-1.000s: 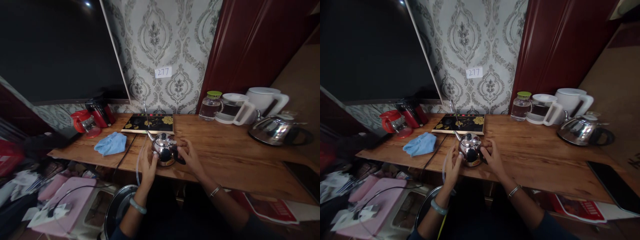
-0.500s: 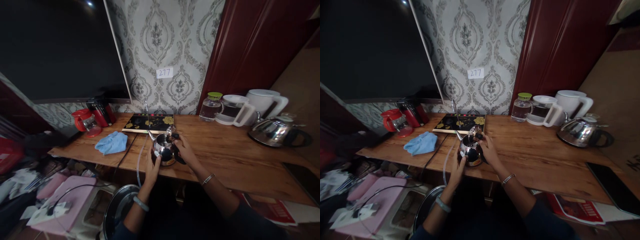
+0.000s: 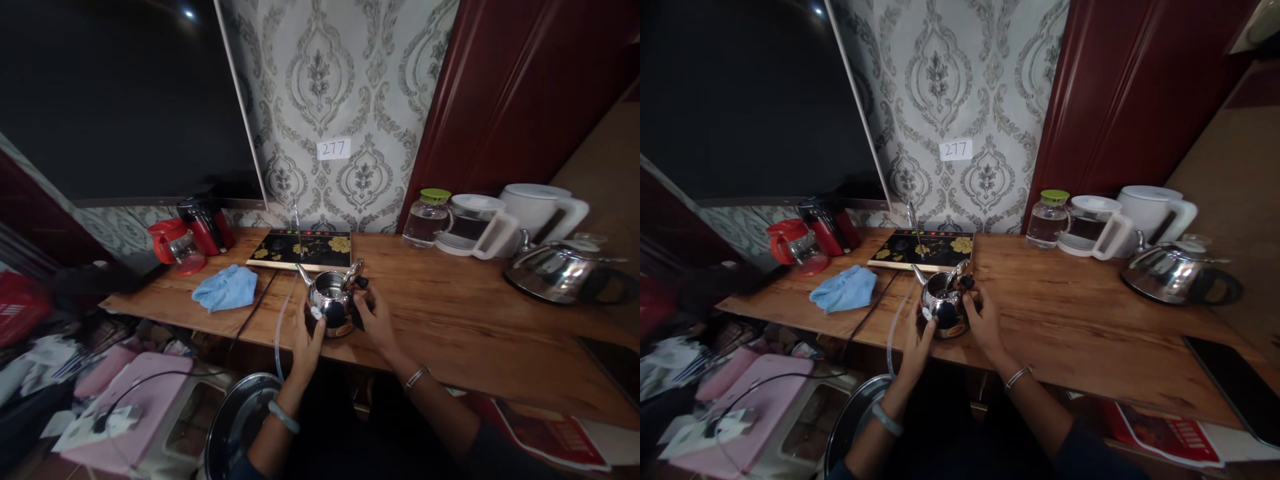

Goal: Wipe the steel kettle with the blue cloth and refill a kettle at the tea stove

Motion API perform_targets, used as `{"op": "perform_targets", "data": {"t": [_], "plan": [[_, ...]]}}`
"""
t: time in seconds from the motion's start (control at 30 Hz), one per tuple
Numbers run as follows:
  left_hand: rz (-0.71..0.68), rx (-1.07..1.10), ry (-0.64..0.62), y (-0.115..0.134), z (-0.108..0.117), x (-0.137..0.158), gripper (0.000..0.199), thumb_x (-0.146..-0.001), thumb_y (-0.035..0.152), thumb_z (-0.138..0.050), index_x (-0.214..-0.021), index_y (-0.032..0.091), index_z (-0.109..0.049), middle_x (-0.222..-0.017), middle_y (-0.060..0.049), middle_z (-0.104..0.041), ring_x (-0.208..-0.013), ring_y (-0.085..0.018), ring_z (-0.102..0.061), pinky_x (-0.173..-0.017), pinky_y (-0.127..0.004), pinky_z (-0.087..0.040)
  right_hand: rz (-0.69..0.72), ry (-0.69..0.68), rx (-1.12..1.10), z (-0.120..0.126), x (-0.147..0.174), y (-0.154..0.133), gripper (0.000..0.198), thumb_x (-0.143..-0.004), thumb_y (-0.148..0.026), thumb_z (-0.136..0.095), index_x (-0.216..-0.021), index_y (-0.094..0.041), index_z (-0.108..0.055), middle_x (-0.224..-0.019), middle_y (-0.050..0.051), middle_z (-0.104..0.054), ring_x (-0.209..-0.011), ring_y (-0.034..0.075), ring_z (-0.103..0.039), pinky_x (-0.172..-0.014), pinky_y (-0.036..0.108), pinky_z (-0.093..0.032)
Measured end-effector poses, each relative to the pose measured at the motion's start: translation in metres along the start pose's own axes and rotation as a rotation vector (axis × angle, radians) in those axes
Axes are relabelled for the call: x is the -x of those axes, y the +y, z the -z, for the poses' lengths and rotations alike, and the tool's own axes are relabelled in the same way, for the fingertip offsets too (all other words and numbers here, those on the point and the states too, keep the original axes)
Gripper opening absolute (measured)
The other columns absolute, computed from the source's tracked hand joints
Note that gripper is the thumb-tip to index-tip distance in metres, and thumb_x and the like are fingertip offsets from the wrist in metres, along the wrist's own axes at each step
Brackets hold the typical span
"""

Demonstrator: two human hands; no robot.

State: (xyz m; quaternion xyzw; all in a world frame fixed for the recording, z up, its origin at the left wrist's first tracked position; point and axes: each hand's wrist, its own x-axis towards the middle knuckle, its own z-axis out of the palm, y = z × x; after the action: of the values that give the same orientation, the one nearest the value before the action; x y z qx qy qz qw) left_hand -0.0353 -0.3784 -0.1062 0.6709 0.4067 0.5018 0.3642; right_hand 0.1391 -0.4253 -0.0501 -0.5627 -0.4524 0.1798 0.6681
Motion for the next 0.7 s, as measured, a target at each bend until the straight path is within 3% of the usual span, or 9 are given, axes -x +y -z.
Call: {"op": "perform_targets", "data": {"t": [0.17,0.33,0.57,0.7], "plan": [[-0.034,-0.062,0.036,0.002,-0.002,-0.001,0.078,-0.094,0.058,-0.06,-0.158,0.019,-0.037,-0.16,-0.018,-0.046,-0.151,-0.034,-0.04,-0.125,-0.054,-0.031,-0.007,-0.04,-0.072,-0.009,-0.02,0.008,0.038,-0.091,-0.058,-0.06,-0.102,-0.023,-0.066,-0.073,0.002,-0.071,-0.064,0.02,-0.066,-0.061,0.031,-0.053],[-0.044,-0.109,0.119,-0.001,-0.007,0.0,0.081,-0.093,0.054,-0.063,-0.159,0.02,-0.033,-0.161,-0.019,-0.043,-0.152,-0.035,-0.039,-0.124,-0.055,-0.032,0.012,-0.074,-0.106,-0.02,-0.042,0.014,0.034,-0.087,-0.056,-0.065,-0.092,-0.023,-0.066,-0.082,0.006,-0.075,-0.073,0.023,-0.07,-0.067,0.035,-0.056],[-0.044,-0.116,0.214,-0.012,-0.011,0.002,0.077,-0.091,0.048,-0.065,-0.157,0.021,-0.036,-0.161,-0.018,-0.043,-0.152,-0.034,-0.039,-0.126,-0.057,-0.029,0.08,-0.077,-0.098,-0.03,-0.059,0.02,0.026,-0.084,-0.048,-0.066,-0.084,-0.022,-0.067,-0.079,0.006,-0.075,-0.073,0.023,-0.069,-0.068,0.034,-0.054],[-0.052,-0.085,0.265,-0.015,-0.013,0.004,0.073,-0.09,0.047,-0.065,-0.155,0.024,-0.04,-0.155,-0.016,-0.049,-0.146,-0.034,-0.046,-0.122,-0.054,-0.037,0.112,-0.078,-0.089,-0.034,-0.065,0.026,0.025,-0.083,-0.046,-0.065,-0.078,-0.022,-0.068,-0.072,0.004,-0.073,-0.067,0.021,-0.066,-0.063,0.031,-0.052]]}}
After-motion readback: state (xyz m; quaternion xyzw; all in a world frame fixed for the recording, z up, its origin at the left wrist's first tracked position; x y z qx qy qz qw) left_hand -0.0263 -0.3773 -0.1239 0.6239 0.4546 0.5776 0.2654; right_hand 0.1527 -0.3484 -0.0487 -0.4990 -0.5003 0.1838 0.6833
